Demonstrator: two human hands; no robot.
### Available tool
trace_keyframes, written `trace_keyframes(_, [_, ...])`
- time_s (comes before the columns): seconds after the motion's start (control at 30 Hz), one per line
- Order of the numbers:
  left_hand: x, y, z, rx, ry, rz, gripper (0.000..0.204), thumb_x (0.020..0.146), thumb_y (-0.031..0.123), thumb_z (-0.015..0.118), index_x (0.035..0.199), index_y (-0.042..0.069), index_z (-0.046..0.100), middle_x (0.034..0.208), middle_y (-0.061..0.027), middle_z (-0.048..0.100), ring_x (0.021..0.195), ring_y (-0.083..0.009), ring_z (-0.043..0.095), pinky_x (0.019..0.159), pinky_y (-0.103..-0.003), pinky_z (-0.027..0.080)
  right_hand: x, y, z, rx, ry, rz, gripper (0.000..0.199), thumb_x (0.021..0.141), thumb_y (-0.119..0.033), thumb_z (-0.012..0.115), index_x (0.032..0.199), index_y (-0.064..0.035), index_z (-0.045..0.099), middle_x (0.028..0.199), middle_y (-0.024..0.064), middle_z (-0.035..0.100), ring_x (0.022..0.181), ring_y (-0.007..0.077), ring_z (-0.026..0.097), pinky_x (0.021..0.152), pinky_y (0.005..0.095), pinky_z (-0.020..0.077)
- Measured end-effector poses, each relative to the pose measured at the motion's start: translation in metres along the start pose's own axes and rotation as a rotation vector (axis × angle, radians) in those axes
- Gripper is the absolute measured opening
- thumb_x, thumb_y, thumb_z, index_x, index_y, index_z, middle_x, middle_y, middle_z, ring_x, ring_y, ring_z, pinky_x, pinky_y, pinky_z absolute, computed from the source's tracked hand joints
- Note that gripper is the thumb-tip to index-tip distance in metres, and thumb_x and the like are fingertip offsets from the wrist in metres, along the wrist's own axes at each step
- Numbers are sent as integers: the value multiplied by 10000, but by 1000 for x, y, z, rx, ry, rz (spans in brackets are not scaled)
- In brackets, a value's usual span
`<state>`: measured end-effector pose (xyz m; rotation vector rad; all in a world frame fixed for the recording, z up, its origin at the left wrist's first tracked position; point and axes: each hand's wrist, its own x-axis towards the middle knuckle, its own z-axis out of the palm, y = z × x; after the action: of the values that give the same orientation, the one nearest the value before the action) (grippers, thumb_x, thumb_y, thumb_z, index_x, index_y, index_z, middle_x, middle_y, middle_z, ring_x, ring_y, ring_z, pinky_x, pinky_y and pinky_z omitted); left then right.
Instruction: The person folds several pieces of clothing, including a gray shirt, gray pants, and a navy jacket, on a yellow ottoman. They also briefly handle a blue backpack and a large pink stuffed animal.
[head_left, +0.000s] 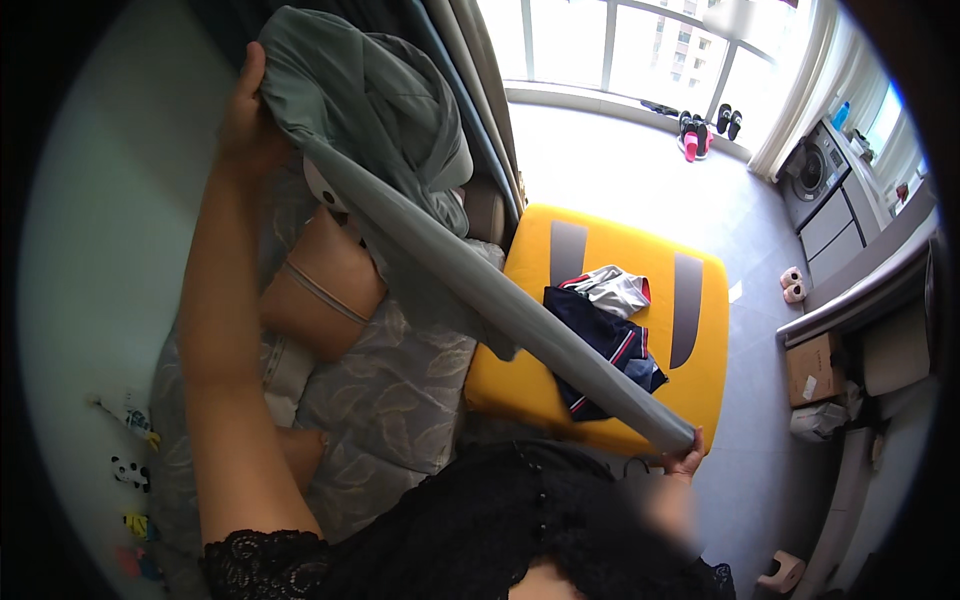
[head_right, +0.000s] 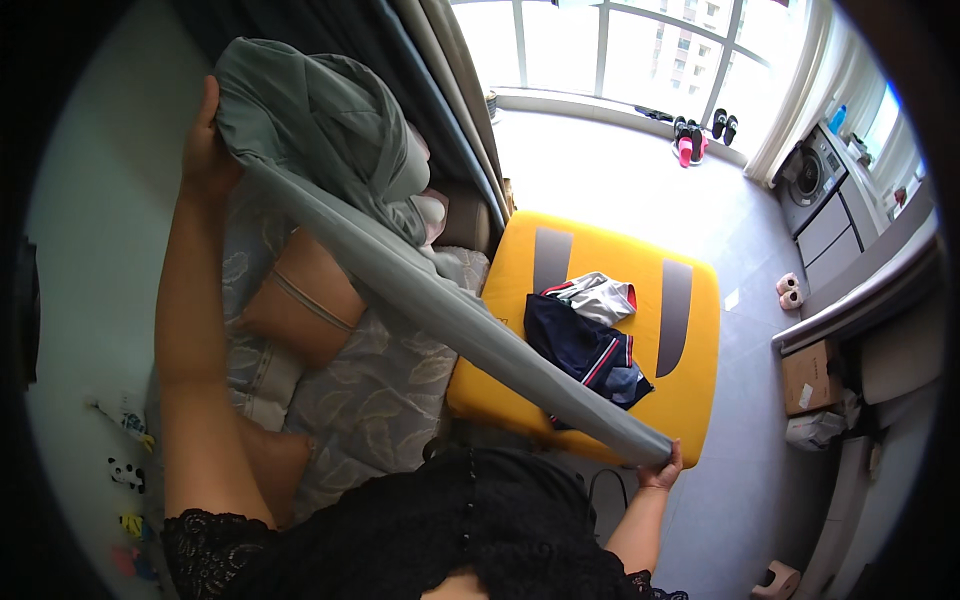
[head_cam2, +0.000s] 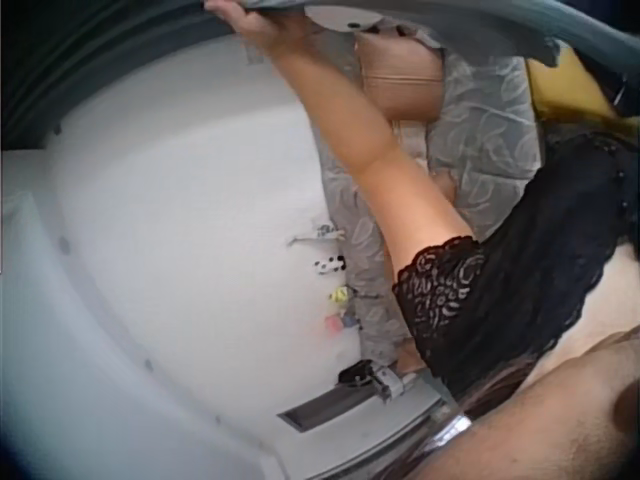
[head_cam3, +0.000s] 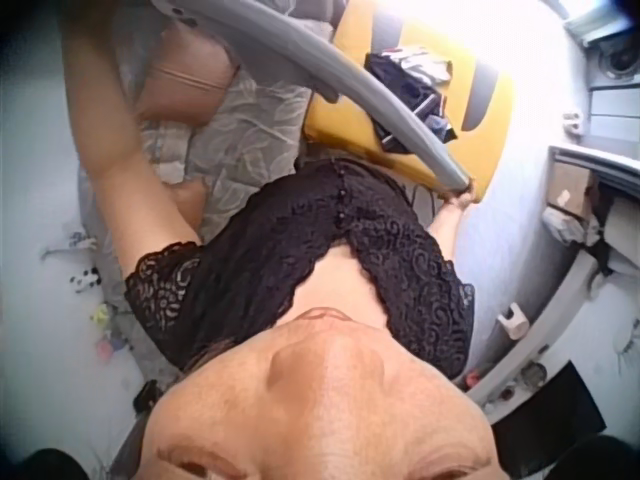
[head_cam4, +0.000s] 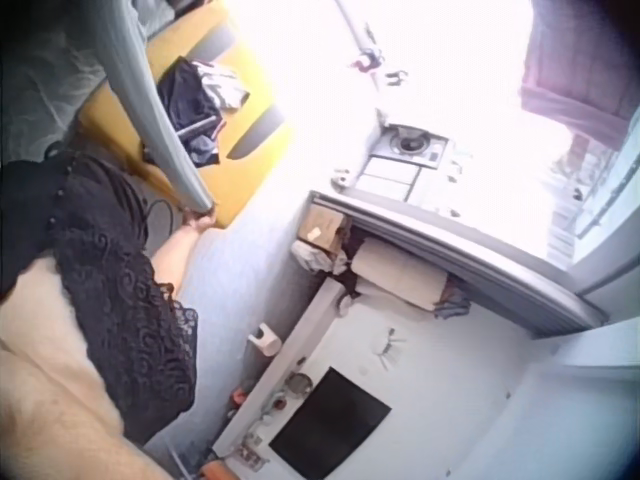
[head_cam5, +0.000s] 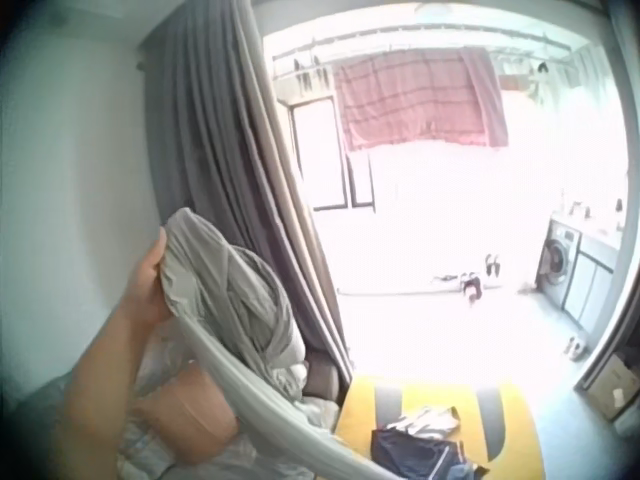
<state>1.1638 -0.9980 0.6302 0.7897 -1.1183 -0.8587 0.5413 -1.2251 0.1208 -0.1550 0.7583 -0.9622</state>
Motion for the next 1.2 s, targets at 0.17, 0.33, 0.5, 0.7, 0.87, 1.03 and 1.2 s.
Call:
trace_keyframes(0.17, [-11, -5, -1, 14, 120, -46, 514, 1004, 433, 321, 1203, 3, 519, 1150, -115, 611, 1041, -219, 603, 901, -359, 499, 23, -46, 24, 79, -359, -136, 400, 928, -366, 531, 1181, -60, 579, 1236, 141, 586, 1192, 309, 512, 1027, 497, 364])
trace_keyframes(0.33, [-24, -14, 28, 16, 188, -44, 556, 998, 454, 314, 1244, -11, 493, 1170, -145, 604, 1084, -242, 597, 925, -373, 500, 12, -50, 112, -874, -388, 446, 471, 884, -360, 588, 1223, -33, 558, 1254, 175, 566, 1174, 302, 533, 1003, 467, 412])
trace_keyframes(0.5, [-22, -22, 69, 12, 43, -28, 566, 1001, 458, 292, 1287, 3, 470, 1216, -144, 589, 1114, -235, 589, 940, -363, 498, -17, 35, 221, -2022, -705, -517, 409, 788, -282, 721, 1128, -76, 624, 1094, 147, 623, 1035, 299, 592, 898, 376, 473])
trace_keyframes(0.7, [-11, -47, 107, -115, -134, -46, 563, 1006, 450, 277, 1321, 11, 434, 1224, -118, 589, 1118, -200, 587, 923, -348, 508, -113, 123, 423, -1149, -963, -228, 459, 867, -234, 668, 1222, 13, 516, 920, 141, 647, 659, 165, 670, 588, 276, 519])
trace_keyframes(0.87, [-18, -40, 101, 105, -43, -53, 514, 1004, 416, 336, 1288, 11, 476, 1174, -93, 609, 1044, -176, 612, 875, -326, 520, -77, 107, 476, -1411, -911, 9, 315, 927, -250, 567, 1144, -23, 588, 909, 114, 669, 597, 164, 662, 524, 260, 546])
trace_keyframes(1.03, [-49, -7, 19, 955, 184, -162, 524, 934, 486, 501, 1138, 16, 607, 1090, -66, 629, 904, -142, 633, 773, -275, 510, -83, 37, 541, -1694, -1109, -279, 324, 944, -299, 541, 1098, -28, 633, 874, 72, 658, 773, 162, 657, 659, 301, 560])
trace_keyframes(1.2, [-20, 9, 32, 1314, 236, -723, 626, 854, 605, 550, 1083, 27, 623, 939, -53, 632, 813, -144, 633, 757, -270, 506, -104, 18, 573, -1988, -1143, -517, 360, 930, -354, 568, 1036, -23, 664, 853, 68, 654, 822, 155, 608, 778, 321, 492])
